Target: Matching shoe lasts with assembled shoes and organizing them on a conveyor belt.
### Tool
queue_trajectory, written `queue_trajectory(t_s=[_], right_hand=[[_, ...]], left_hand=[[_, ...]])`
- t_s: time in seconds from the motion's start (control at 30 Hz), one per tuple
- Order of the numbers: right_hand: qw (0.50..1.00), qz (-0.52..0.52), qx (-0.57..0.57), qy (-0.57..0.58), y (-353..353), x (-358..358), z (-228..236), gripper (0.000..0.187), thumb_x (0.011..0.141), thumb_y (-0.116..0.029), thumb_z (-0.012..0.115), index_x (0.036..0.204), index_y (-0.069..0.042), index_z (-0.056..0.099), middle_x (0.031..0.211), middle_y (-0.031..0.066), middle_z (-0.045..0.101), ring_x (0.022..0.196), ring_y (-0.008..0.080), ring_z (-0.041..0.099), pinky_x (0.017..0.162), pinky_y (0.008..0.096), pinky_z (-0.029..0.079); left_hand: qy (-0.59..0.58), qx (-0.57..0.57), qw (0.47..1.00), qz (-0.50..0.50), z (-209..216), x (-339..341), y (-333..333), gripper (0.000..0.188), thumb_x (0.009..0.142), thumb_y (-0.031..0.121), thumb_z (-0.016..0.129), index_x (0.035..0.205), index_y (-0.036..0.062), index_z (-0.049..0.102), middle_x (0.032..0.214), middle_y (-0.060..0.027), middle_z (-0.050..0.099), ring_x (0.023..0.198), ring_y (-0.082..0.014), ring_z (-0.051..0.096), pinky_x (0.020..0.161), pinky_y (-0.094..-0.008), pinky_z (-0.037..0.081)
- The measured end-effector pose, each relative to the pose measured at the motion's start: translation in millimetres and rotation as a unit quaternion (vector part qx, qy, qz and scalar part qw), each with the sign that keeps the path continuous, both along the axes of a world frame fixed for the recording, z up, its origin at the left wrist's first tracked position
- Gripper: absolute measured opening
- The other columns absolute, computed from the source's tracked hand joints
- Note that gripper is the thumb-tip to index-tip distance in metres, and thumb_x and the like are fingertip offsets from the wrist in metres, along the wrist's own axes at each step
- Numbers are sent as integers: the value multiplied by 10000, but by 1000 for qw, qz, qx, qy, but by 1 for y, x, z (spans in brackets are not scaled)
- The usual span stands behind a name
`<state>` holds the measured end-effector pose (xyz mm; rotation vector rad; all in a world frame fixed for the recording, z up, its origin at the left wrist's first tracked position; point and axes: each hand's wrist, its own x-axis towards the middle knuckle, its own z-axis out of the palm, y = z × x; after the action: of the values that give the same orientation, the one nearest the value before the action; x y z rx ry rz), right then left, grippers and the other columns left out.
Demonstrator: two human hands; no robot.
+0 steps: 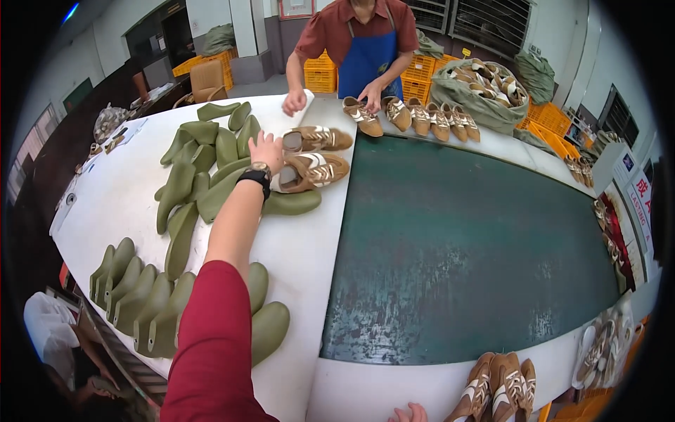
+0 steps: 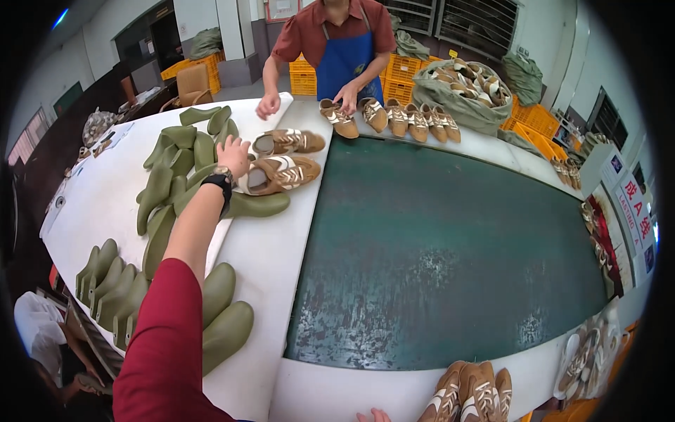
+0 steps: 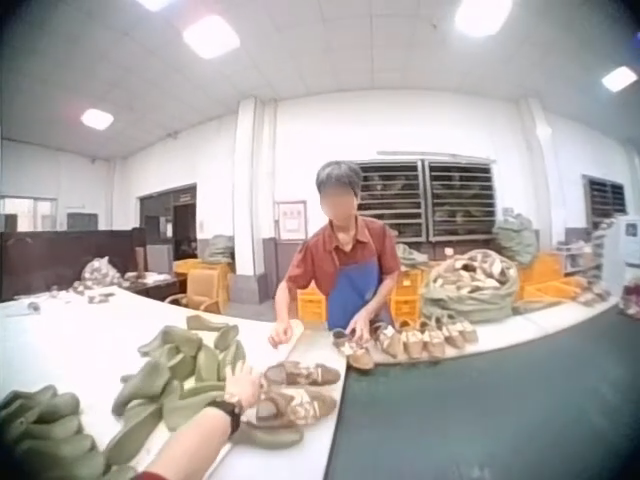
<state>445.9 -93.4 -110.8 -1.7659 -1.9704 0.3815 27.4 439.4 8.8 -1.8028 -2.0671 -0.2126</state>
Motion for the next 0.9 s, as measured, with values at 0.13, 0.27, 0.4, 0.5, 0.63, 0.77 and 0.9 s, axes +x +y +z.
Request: queue_trajectory(t_s=[0.13, 0.27, 0.4, 0.5, 0.63, 0.77, 0.9], right_hand=[[998, 8, 47, -40, 2, 2, 9, 342, 797, -112, 639, 1126, -52, 566, 1168, 231, 507, 1066, 404, 480, 917, 488, 399], [997, 10, 67, -26, 0, 5, -14, 344, 717, -106, 666, 1047, -70, 575, 1191, 200, 468, 1140, 393, 427, 966, 475, 344], [994, 22, 106, -21, 6, 7, -24, 310, 729, -126, 661, 1028, -64, 605, 1174, 195, 485, 1125, 380, 444, 967, 455, 348], [994, 14, 104, -23, 8, 14, -29, 348, 729, -122, 669, 1062, -77, 580, 1206, 196, 470, 1154, 383, 428, 971, 463, 353], [993, 86, 74, 18, 0, 12, -10, 344, 751, -135, 665, 1079, -66, 587, 1182, 205, 508, 1097, 380, 480, 939, 439, 404], [985, 116, -20, 127, -20, 8, 68, 267, 792, -143, 663, 1034, -35, 627, 950, 173, 628, 867, 292, 622, 783, 345, 498], [952, 63, -79, 289, -30, 45, 161, 160, 854, -49, 593, 993, 9, 648, 821, 69, 671, 747, 130, 636, 700, 263, 516]], left_hand=[[53, 8, 995, -83, -6, -15, -46, 275, 768, 129, 587, 1039, 124, 627, 1193, -98, 542, 1299, -319, 353, 1049, -579, 236], [-9, -56, 992, -115, 34, -14, -138, 293, 766, 147, 608, 1057, 126, 630, 1187, -95, 547, 1295, -333, 354, 1047, -573, 249], [-118, -140, 934, -307, 40, -32, -245, 419, 725, 219, 706, 1099, 62, 600, 1092, -125, 586, 1044, -319, 527, 921, -380, 437], [-151, -204, 907, -337, 28, -19, -343, 547, 739, 271, 710, 1211, 61, 528, 1148, -166, 550, 1086, -334, 511, 947, -398, 421], [-180, -205, 940, -208, -17, -44, -440, 679, 761, 420, 679, 1315, 96, 458, 1411, -218, 322, 1227, -393, 422, 1035, -397, 365], [-351, -185, 907, -143, -73, -58, -468, 724, 755, 465, 685, 1319, 73, 458, 1477, -244, 162, 1271, -415, 376, 1016, -427, 388], [-367, -105, 916, -120, -95, -41, -476, 782, 723, 503, 709, 1324, 72, 454, 1477, -264, 144, 1296, -432, 329, 1049, -434, 343]])
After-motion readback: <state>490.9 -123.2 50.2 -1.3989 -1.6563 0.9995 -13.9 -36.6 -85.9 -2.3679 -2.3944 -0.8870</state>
